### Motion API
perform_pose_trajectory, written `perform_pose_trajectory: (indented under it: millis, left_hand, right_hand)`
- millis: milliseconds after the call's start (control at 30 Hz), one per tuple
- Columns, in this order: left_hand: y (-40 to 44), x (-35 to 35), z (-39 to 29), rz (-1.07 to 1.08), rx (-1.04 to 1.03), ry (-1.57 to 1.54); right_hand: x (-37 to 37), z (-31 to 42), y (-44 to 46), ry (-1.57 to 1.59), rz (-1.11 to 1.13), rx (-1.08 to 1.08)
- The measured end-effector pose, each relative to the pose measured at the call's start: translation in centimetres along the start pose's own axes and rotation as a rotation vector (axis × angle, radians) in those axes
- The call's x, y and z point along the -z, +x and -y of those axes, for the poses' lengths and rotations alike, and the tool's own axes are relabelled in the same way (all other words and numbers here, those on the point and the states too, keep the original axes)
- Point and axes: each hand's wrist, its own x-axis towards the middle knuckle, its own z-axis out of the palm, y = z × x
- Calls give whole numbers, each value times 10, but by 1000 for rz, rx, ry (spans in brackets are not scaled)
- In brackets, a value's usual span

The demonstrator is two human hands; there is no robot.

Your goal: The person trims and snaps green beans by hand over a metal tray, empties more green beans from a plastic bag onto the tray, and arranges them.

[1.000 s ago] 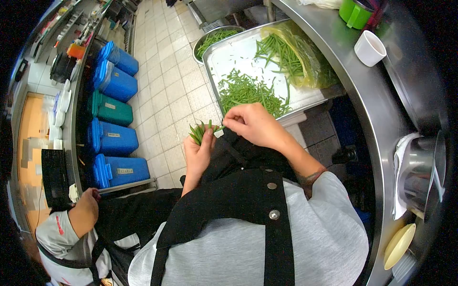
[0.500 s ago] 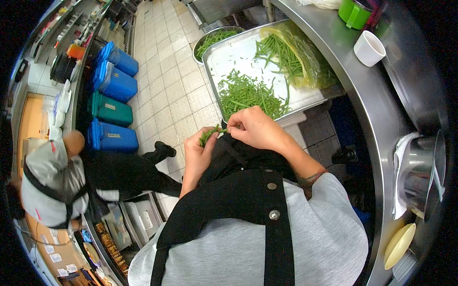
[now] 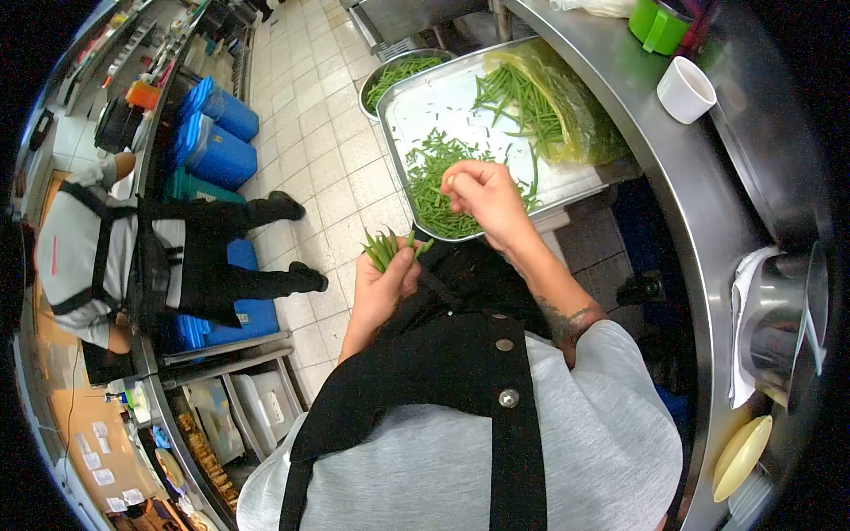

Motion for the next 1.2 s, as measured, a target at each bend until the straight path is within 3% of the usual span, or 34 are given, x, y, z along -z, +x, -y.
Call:
perform_pose_trajectory:
  millis: [100, 200, 333, 367, 467, 500, 600, 700, 900, 1033, 1100, 1200]
  left_hand:
    - [0, 0, 0, 72, 111, -80]
    - [2, 2, 2, 96, 150, -11]
    - [0, 1, -2, 125, 209, 66]
    - [0, 2, -1, 137, 206, 90]
    - [0, 2, -1, 134, 204, 162]
    - [0, 2, -2, 123, 202, 187]
    - [-2, 9, -1, 137, 186, 238]
    - [-7, 1, -12, 10, 200, 250]
    - [-5, 6, -17, 64, 21, 786]
    - [-7, 4, -19, -26, -80, 868]
    - [-7, 2, -18, -97, -107, 830]
    - [-6, 0, -14, -116, -86, 648]
  right_hand:
    - [1, 23, -3, -722, -83, 170]
    - [-3, 20, -5, -1001, -151, 610]
    - [-22, 37, -22, -749, 225, 434]
    - [-27, 34, -22, -686, 270, 495]
    - [-30, 26, -19, -812, 388, 380]
    - [-31, 21, -17, -780, 372, 453]
    - [-32, 23, -17, -797, 441, 404]
    - [-24, 22, -15, -894, 448, 420]
    - [-23, 25, -18, -961, 512, 306]
    - [-27, 7, -20, -753, 352, 437]
    - [-35, -2, -24, -566, 215, 413]
    - [-43, -17, -27, -210, 86, 205]
